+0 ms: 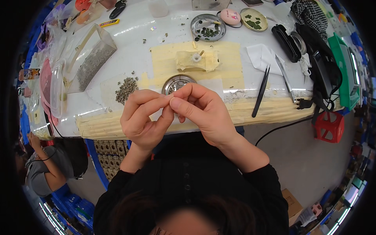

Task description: Assemble small parts or components onto a base using tweezers and hands at a workbench.

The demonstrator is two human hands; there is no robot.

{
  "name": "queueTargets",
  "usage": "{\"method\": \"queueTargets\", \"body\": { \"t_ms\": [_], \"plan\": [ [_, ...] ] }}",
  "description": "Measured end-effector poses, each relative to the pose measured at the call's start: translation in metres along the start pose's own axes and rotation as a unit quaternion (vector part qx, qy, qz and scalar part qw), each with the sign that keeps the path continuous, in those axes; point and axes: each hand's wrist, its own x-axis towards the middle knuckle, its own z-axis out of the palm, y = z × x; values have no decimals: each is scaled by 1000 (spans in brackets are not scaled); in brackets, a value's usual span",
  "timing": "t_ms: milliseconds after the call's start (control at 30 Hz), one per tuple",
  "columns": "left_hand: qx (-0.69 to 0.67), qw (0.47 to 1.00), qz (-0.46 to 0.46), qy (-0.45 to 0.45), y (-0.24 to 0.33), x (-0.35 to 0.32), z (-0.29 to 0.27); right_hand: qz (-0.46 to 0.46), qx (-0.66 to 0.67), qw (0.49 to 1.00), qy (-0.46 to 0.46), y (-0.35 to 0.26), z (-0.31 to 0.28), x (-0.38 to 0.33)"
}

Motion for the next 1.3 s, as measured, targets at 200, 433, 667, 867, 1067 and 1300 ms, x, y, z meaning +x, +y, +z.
{"method": "queueTargets", "body": {
  "t_ms": [200,433,667,867,1067,1300],
  "plan": [
    [36,999,9,-9,4,1,-4,-59,-39,997,25,3,0,1],
    [72,997,-22,26,1,-1,-1,-419,-496,754,101,3,13,3],
    [52,999,-4,10,2,-1,-1,-212,-244,944,68,5,3,3],
    [2,1000,-10,-4,-2,-3,-5,-87,-65,994,10,1,3,2],
    [99,993,62,-23,-2,-2,-5,-152,-172,972,54,2,5,0],
    [115,990,72,-33,-2,4,-6,-415,-466,777,82,4,3,4]
  ]
}}
